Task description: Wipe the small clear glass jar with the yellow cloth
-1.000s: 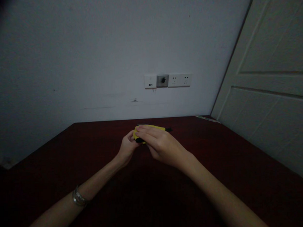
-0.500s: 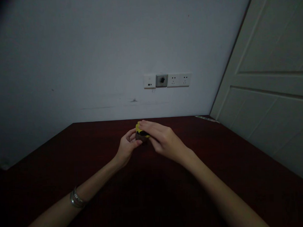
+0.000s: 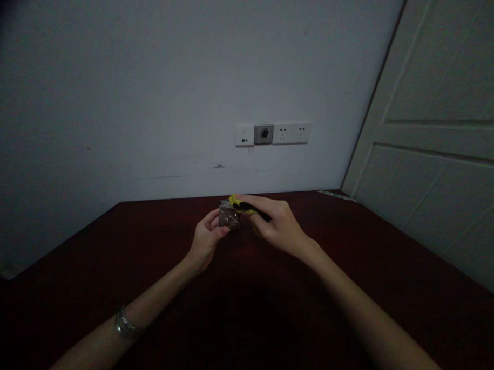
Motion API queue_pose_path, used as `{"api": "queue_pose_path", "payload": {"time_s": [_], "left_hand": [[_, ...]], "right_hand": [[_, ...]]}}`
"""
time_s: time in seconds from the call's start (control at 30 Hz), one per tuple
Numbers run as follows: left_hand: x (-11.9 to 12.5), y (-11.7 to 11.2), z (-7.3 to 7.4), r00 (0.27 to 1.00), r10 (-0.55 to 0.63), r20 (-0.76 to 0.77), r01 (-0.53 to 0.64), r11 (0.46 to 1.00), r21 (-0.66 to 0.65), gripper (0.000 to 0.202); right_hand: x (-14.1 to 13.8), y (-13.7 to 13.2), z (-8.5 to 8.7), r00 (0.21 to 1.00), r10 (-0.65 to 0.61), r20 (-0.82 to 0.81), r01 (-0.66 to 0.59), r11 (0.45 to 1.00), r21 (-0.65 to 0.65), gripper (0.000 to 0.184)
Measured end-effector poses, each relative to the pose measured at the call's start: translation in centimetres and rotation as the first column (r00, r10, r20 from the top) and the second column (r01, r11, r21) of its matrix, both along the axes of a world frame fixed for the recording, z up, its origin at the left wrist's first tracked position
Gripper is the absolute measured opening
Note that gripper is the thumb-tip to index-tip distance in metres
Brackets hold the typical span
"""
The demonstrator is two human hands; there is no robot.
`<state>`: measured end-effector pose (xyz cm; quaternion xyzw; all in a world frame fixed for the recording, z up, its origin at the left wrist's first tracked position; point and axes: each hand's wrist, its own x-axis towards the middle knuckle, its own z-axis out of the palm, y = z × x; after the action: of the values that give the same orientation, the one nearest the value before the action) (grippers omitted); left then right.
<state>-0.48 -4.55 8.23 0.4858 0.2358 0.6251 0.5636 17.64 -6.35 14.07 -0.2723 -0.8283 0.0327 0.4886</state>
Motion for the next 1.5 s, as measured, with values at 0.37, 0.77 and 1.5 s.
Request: {"api": "queue_pose_path", "payload": {"time_s": [0.37, 0.77, 1.5], "left_hand": [[0.0, 0.0, 0.3, 1.000, -0.014, -0.006, 0.014, 1.000, -0.003, 0.056], [0.1, -1.0, 0.1, 0.980, -0.174, -0.097, 0.167, 0.983, -0.074, 0.066], [0.2, -1.2, 0.8, 0.995, -0.088, -0.055, 0.075, 0.978, -0.197, 0.049]], "right_hand": [[-0.2, -1.1, 0.0, 0.996, 0.076, 0.051, -0.079, 0.995, 0.062, 0.046], [-0.2, 2.2, -1.3, 0.969, -0.156, -0.193, 0.123, 0.977, -0.171, 0.028], [-1.3, 1.3, -2.7, 0.996, 0.092, 0.004, -0.091, 0.991, -0.096, 0.103]]}}
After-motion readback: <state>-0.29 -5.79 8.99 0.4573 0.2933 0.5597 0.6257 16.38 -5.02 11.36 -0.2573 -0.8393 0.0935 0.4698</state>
